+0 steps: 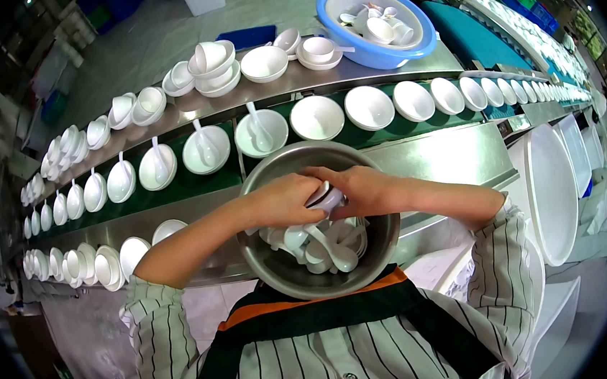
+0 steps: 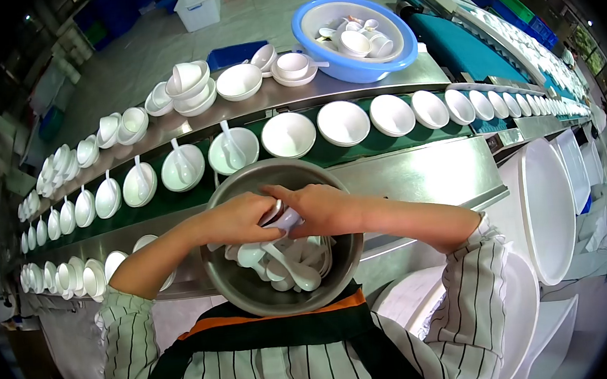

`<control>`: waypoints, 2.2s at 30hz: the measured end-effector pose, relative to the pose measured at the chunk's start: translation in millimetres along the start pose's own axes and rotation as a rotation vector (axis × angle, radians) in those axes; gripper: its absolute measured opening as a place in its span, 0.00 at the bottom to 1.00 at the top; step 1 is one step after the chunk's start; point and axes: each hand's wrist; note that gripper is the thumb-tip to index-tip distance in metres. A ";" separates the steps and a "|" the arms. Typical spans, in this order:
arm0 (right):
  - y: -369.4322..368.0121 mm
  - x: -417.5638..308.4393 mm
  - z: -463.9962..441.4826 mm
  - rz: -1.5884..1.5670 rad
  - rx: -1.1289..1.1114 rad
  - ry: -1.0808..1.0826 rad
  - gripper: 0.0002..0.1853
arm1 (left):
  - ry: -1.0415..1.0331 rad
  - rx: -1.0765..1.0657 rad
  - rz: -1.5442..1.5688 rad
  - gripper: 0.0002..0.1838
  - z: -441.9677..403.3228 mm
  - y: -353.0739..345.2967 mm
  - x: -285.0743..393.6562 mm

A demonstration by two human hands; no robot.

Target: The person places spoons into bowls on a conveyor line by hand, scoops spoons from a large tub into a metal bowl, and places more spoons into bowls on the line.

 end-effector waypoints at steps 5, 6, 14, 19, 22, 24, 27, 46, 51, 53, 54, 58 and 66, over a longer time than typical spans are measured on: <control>49.2 4.9 28.7 -0.375 0.003 -0.006 0.19 | -0.019 -0.098 0.411 0.20 -7.4 -0.2 -13.7; 60.3 8.7 33.6 -0.442 0.003 -0.057 0.16 | 0.016 -0.133 0.496 0.18 -7.3 4.0 -13.4; 117.9 67.6 -1.2 -0.269 0.710 0.022 0.07 | 0.055 0.083 0.893 0.12 0.0 35.4 -5.9; 91.6 158.4 -77.9 0.329 0.520 0.057 0.14 | 0.104 0.124 0.854 0.13 -12.2 59.9 -19.5; 82.1 127.8 -81.7 0.266 0.688 0.130 0.23 | 0.131 0.083 0.883 0.14 -8.3 69.5 -25.7; 93.2 110.2 -70.8 -0.324 0.528 0.183 0.24 | 0.086 0.111 0.829 0.15 -28.3 69.8 -27.4; 95.1 66.7 -62.0 -0.700 0.228 0.195 0.20 | 0.085 0.163 0.769 0.15 -35.9 77.4 -30.5; 35.1 46.3 -14.8 0.339 0.409 0.121 0.18 | 0.713 0.977 -0.270 0.20 -16.5 67.4 -189.7; -27.5 23.6 -14.8 0.531 -0.222 0.060 0.22 | 0.342 0.801 0.399 0.24 -58.6 51.5 -114.9; -25.6 23.9 -10.0 0.396 -0.187 0.054 0.21 | 0.185 0.762 0.427 0.22 -96.8 24.4 -127.6; -18.6 19.1 -7.7 0.297 -0.158 0.026 0.21 | 0.189 0.789 0.448 0.23 -103.0 16.0 -113.4; 4.6 22.8 3.7 0.017 0.025 0.013 0.14 | 0.089 0.863 0.534 0.25 -111.9 -2.5 -82.3; 65.5 78.6 20.8 -0.745 0.319 -0.140 0.13 | 0.076 0.743 0.817 0.28 -162.4 5.7 -79.6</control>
Point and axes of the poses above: each hand's wrist, its own z-axis away from the middle knuckle, its own y-axis out of the back of the hand, x = y × z, and after that the axes turned 6 degrees about y, right-handed
